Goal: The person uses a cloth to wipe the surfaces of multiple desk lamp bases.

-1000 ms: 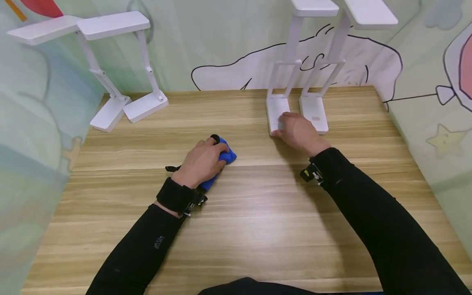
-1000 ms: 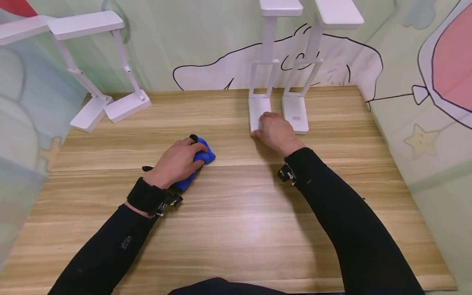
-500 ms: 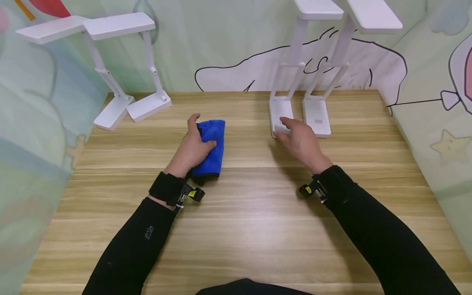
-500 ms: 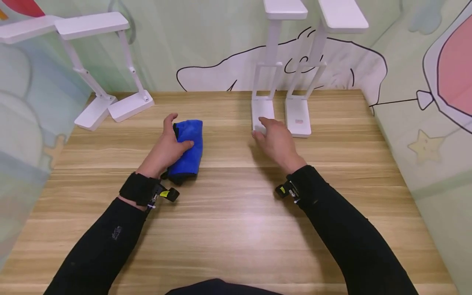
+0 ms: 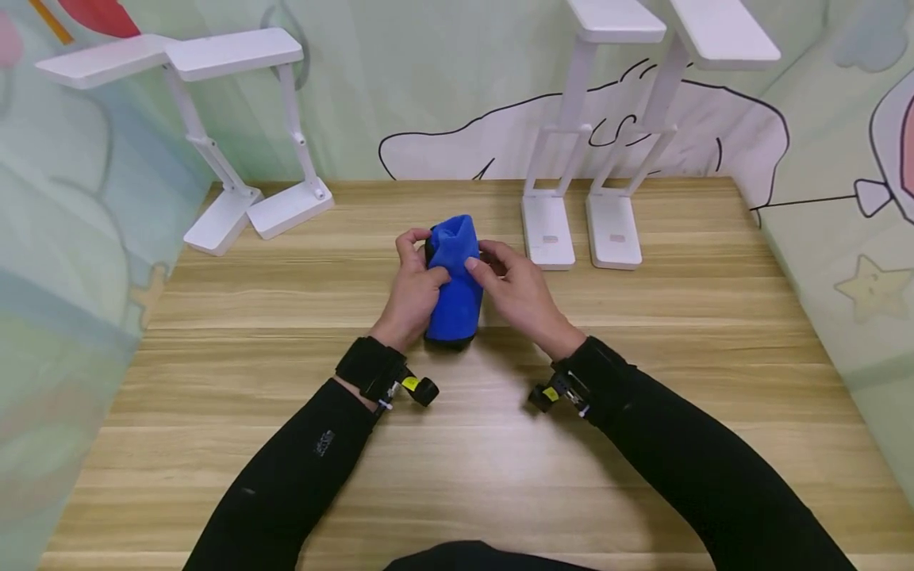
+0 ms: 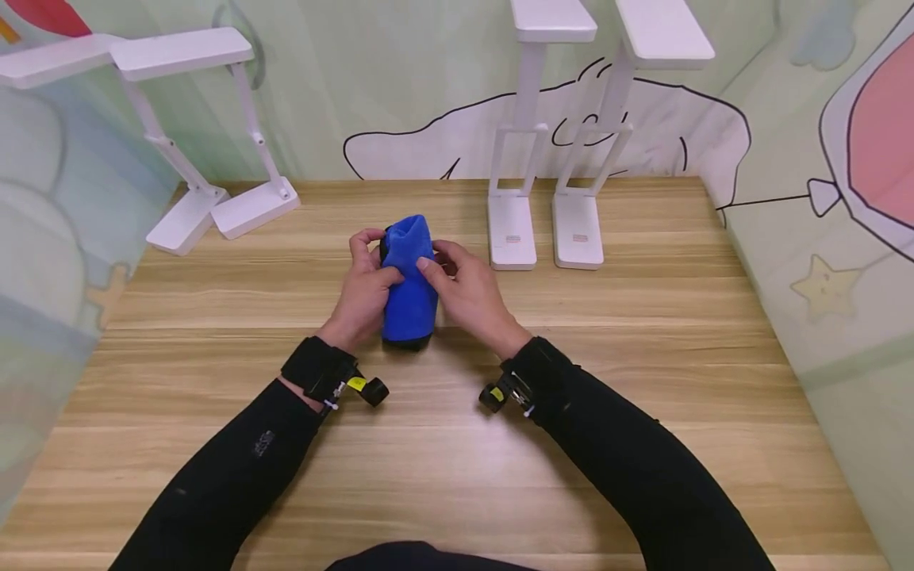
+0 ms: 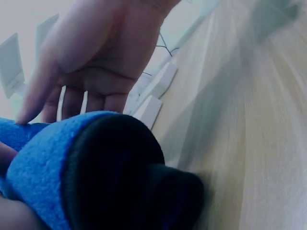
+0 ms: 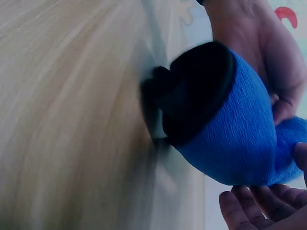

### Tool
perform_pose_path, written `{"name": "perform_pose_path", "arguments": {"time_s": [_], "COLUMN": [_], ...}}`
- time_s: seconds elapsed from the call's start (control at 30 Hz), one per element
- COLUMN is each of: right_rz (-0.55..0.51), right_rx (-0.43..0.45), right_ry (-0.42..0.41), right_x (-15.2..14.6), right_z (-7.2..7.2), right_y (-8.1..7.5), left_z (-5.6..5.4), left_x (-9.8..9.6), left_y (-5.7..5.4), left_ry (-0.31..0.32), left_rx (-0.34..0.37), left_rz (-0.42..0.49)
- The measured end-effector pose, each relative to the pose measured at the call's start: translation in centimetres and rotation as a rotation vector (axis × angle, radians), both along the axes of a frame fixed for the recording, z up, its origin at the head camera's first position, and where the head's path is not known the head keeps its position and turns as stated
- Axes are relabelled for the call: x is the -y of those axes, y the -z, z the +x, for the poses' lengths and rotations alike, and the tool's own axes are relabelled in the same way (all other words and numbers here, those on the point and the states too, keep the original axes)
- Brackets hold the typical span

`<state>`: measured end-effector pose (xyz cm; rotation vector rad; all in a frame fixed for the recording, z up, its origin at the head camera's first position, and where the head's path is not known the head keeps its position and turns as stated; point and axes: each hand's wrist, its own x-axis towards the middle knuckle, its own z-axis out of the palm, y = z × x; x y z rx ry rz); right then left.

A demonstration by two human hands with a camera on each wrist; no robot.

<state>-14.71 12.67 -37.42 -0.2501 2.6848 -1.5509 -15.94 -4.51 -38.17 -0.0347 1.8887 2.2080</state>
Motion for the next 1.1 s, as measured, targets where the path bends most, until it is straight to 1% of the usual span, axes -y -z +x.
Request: {"name": "perform_pose_path", "arguments": {"time_s": [0.07, 0.17, 0.23, 0.3, 0.37, 0.4, 0.43, 0.5, 0.57, 0.63, 0.7, 0.77, 0.8, 0.87, 0.9, 0.93, 1.0, 1.1], "right_rz": [-0.031, -0.094, -0.118, -0.118, -0.104, -0.092, -0.079, -0.048, -0.001, 0.072, 0.148, 0.211, 0.233, 0.265, 0.277, 0.289, 0.325, 0.407], "right_rx": [0.007, -0.009, -0.032, -0.063, -0.091, -0.105, -0.119, -0.135, -0.149, -0.174, -0.202, -0.23, -0.238, -0.24, -0.235, -0.23, -0.219, -0.215], "right_ry": [-0.004, 0.011, 0.034, 0.063, 0.086, 0.092, 0.094, 0.079, 0.042, -0.006, -0.052, -0.076, -0.079, -0.074, -0.07, -0.066, -0.069, -0.095], "right_x": [0.2, 0.3, 0.3, 0.2, 0.1, 0.0, -0.1, -0.3, -0.4, -0.4, -0.2, 0.0, 0.1, 0.0, -0.2, -0.5, -1.1, -2.2], "right_z": [-0.2, -0.7, -0.9, -1.2, -1.4, -1.4, -1.5, -1.5, -1.6, -1.7, -1.8, -1.9, -2.0, -2.0, -2.0, -2.0, -1.9, -1.5], "right_y": [0.3, 0.7, 0.8, 0.8, 0.7, 0.7, 0.6, 0.6, 0.6, 0.8, 0.9, 1.1, 1.1, 1.1, 1.0, 1.0, 0.9, 0.7], "left_z": [-0.4, -1.0, -1.3, -1.5, -1.5, -1.5, -1.6, -1.7, -1.9, -2.0, -2.2, -2.4, -2.5, -2.9, -3.2, -3.6, -4.5, -6.1], "left_x": [-0.3, -0.6, -0.7, -0.6, -0.4, -0.3, -0.2, 0.0, 0.2, 0.3, 0.6, 0.9, 1.1, 1.7, 2.1, 2.5, 3.9, 6.9], "left_y": [0.1, 0.0, -0.2, -0.4, -0.6, -0.7, -0.7, -0.8, -0.8, -0.7, -0.6, -0.5, -0.5, -0.4, -0.4, -0.4, -0.5, -0.6], "left_ry": [0.017, 0.069, 0.112, 0.143, 0.147, 0.145, 0.14, 0.127, 0.128, 0.126, 0.118, 0.117, 0.121, 0.131, 0.132, 0.126, 0.099, 0.012], "left_rx": [-0.002, 0.008, 0.007, 0.003, -0.01, -0.017, -0.023, -0.038, -0.048, -0.056, -0.06, -0.057, -0.054, -0.06, -0.075, -0.101, -0.158, -0.239], "left_rz": [-0.015, -0.055, -0.119, -0.192, -0.276, -0.304, -0.311, -0.292, -0.222, -0.142, -0.091, -0.067, -0.077, -0.145, -0.205, -0.29, -0.495, -0.804]}}
